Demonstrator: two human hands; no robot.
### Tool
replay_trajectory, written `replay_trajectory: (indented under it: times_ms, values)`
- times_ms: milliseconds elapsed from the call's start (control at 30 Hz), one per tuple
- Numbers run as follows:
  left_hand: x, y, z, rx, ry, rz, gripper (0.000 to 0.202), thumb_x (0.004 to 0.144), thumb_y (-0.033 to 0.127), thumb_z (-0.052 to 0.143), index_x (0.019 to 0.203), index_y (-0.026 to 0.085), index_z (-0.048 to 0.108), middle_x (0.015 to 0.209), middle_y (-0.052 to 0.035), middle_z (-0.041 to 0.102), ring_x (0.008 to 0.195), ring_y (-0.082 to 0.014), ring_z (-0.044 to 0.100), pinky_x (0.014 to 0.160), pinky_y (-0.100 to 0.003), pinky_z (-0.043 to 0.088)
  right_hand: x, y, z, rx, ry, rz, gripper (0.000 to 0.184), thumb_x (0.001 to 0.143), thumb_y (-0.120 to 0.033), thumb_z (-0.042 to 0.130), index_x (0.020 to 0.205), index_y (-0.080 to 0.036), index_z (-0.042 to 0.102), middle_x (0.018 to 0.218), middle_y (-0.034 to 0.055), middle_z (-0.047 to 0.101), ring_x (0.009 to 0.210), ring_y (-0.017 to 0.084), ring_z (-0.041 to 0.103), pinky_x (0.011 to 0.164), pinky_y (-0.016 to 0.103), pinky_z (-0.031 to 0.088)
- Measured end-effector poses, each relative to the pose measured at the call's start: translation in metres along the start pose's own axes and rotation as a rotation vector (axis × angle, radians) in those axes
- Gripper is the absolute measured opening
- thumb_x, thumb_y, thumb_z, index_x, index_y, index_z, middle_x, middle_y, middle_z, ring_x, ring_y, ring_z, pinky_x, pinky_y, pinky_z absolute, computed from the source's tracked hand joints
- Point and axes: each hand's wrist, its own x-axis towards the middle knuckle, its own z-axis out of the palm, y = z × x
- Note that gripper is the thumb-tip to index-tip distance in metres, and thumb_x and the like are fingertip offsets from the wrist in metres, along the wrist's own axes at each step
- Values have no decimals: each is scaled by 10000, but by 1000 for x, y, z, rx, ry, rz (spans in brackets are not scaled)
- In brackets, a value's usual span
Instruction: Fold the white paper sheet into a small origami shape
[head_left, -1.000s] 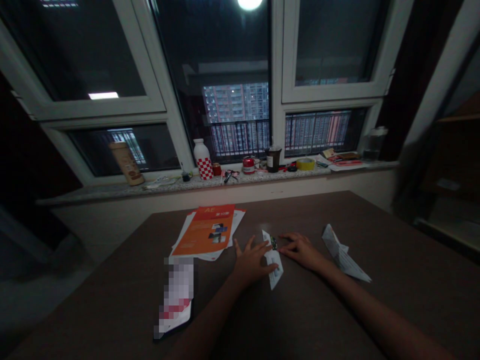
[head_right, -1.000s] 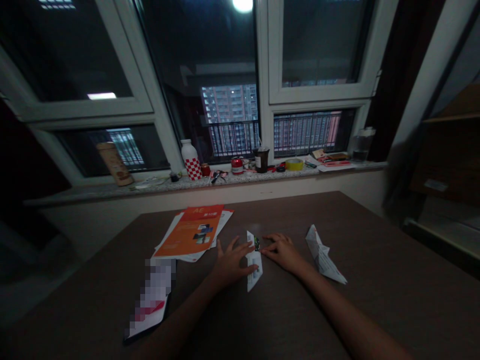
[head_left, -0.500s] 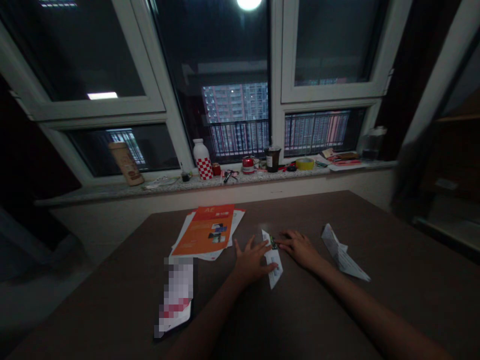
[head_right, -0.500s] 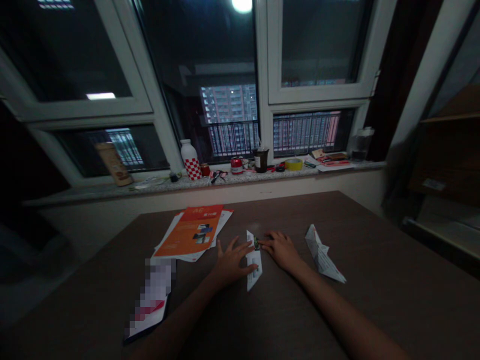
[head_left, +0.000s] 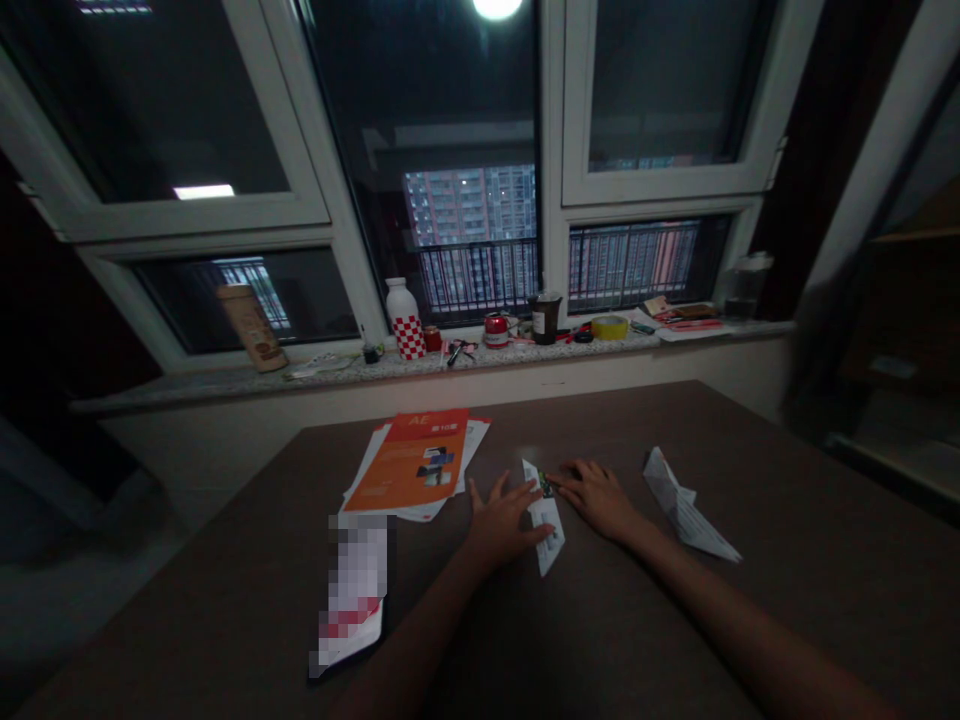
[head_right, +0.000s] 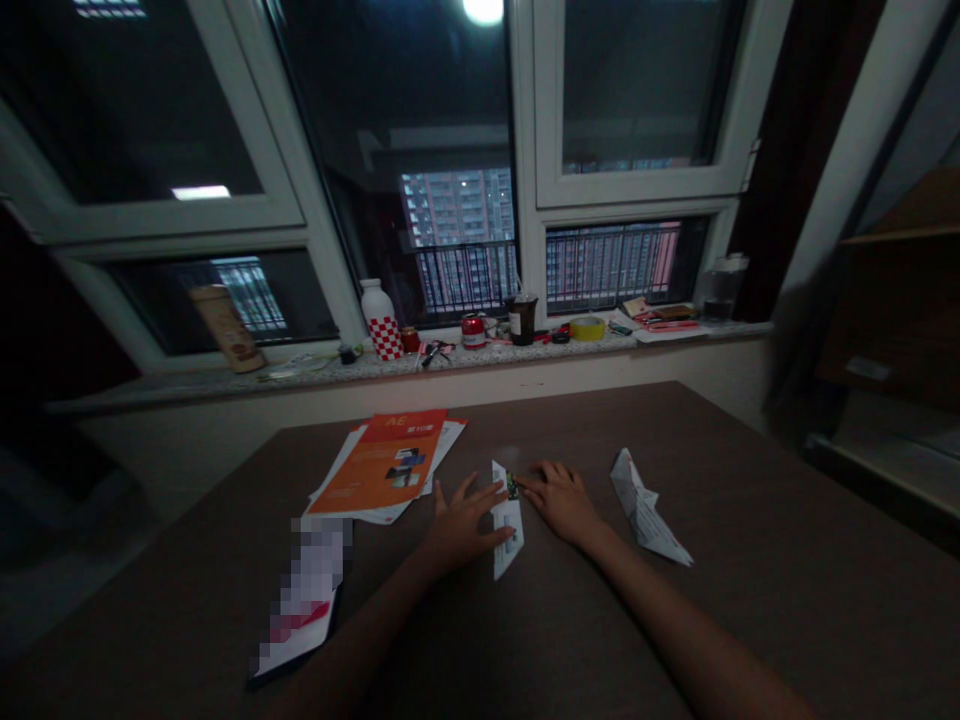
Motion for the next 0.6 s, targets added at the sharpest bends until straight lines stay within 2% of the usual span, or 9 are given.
replay_trajectory:
  times_ms: [233,433,600]
  values:
    - [-1,1,1,22,55,31,506,908,649,404,1332,391,499,1455,28,481,1438,-340,214,988,-745,-234,-2,4,0,94,-20,-16,321,970,-426,439,1253,-443,589,1319,37,526,1206,267,452,1007,497,332]
    - [1,-1,2,-5,76,38,402,942,534,453,1319,397,484,1353,27,588,1434,-293,249,998,-737,-229,-7,10,-4,233,-24,-107,286,942,-460,485,1114,-385,701,1313,48,515,1228,266,424,1034,466,331]
    - [1,-1,-5,-30,73,70,282,944,451,499,1211,373,548,1339,39,597,1416,-269,298,983,-720,-260,-10,6,-11,327,-42,-206,268,929,-427,517,1046,-336,740,1250,57,546,1193,252,445,1028,422,352]
